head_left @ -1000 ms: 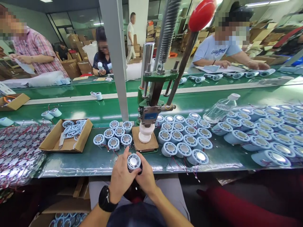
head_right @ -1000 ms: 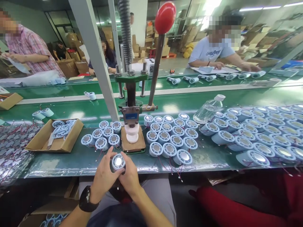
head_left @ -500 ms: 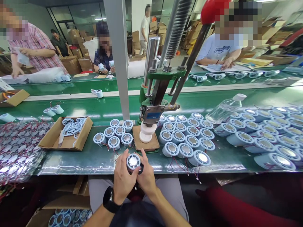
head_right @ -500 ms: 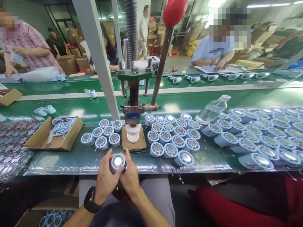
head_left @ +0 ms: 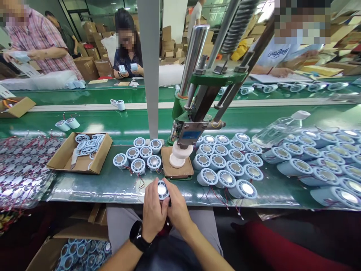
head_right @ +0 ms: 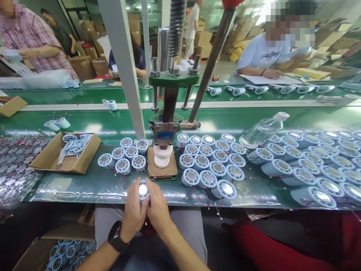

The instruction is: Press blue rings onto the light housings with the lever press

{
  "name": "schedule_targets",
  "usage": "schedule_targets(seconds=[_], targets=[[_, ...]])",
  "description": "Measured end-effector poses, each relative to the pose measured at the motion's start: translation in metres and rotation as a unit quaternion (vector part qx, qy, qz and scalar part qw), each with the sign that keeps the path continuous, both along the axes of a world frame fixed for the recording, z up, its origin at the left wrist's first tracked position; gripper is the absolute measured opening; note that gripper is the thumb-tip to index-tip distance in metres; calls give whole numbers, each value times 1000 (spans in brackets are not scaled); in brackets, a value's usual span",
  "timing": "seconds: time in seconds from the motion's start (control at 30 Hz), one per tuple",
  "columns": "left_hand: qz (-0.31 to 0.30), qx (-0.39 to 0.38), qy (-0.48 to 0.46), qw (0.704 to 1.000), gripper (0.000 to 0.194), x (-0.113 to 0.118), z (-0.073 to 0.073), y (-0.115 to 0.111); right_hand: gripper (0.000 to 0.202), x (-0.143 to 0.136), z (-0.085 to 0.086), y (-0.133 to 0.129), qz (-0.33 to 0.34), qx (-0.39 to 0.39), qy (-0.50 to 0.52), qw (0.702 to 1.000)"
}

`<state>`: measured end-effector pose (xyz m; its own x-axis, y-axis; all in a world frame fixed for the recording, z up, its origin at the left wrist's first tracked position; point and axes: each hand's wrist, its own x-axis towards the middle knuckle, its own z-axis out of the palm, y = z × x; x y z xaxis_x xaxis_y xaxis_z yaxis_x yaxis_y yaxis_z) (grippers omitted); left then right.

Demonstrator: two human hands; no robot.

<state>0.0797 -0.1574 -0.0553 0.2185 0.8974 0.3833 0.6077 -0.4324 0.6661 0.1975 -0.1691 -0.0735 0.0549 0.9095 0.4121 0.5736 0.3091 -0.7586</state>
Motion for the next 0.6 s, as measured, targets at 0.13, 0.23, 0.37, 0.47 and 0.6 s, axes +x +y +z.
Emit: schedule_targets(seconds=[0.13,0.23,0.37,0.47,0.6], targets=[[-31,-62,-38,997,52,-6,-3,-1,75,10,8,-4,54,-39,-64,996],[-18,-126,-101,987,51,-9,7,5,79,36,45,-4,122,-40,-144,981],[-30,-160,-156,974,53,-5,43,31,62,88,169,19,19,122,-200,972],[-42,-150,-188,970,54,10,70,64,48,123,283,63,-120,292,-170,933],[-79,-161,-247,952,54,45,79,105,27,148,369,140,-156,314,-54,935]])
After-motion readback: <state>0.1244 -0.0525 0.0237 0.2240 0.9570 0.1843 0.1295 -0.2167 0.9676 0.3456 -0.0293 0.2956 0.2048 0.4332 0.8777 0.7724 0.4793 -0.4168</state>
